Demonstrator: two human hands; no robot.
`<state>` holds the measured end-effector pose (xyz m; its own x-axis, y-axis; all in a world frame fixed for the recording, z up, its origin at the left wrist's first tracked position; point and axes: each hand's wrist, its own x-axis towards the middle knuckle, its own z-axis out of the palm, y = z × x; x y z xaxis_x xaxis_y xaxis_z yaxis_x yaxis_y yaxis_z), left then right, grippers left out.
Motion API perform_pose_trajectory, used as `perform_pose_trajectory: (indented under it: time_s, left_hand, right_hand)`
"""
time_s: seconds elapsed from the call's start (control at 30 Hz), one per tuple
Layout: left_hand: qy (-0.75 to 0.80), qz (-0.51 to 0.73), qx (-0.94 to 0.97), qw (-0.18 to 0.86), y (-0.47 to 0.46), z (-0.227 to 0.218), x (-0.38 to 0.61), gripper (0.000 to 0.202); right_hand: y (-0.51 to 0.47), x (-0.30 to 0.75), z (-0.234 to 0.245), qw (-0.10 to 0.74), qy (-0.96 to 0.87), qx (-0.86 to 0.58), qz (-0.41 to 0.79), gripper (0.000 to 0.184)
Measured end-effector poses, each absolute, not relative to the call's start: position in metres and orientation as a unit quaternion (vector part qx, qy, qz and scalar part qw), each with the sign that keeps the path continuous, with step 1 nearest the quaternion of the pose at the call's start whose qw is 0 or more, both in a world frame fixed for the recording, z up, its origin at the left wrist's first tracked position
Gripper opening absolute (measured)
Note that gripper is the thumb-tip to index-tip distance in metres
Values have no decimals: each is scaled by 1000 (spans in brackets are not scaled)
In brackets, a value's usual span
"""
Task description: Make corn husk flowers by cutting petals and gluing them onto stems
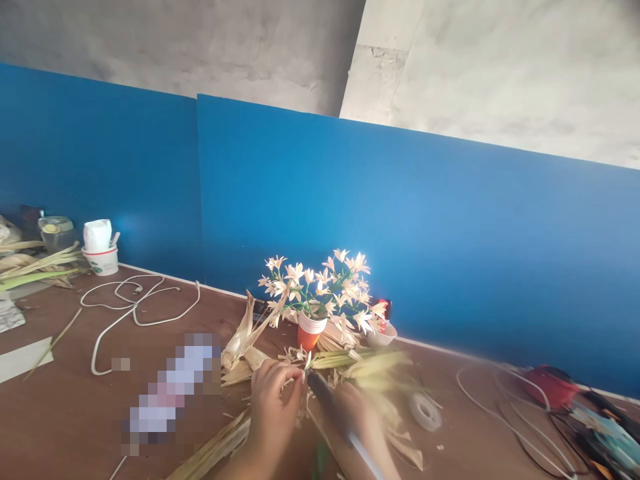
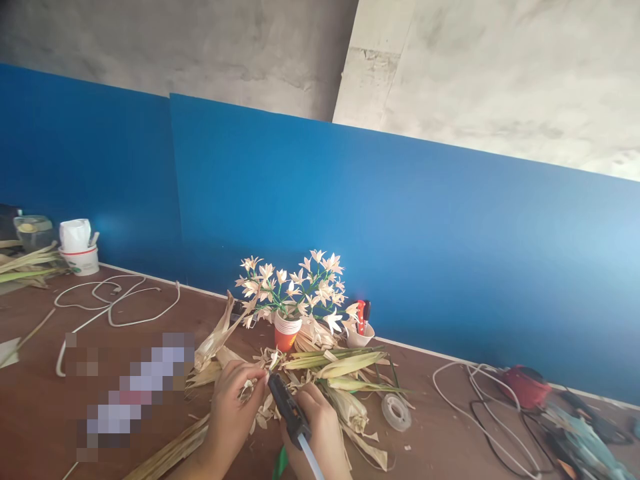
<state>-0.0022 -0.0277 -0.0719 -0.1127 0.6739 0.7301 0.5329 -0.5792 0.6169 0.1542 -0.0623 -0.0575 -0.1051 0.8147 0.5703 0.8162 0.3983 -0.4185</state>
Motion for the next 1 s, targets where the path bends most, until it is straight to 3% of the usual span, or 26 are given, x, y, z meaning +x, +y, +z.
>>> perform_pose_trajectory:
  time_s: [0.27,0.53,0.73,1.0]
  left_hand:
    - [457,586,668,49,-29,-68,-2,17]
    - [448,592,669,39,-29,-69,-1,15]
    - [453,587,669,48,-29,-71,-2,14]
    - [439,613,652,82,-29,-73,-2,13]
  right_hand:
    - [-63,157,-57,351,-740,-572,42,14]
    - [-40,171,-71,323,-739,-567,169,24]
    - [-38,175,-75,301,-745,-563,194,15]
    - [-55,165,-62,403,-696,-569,170,30]
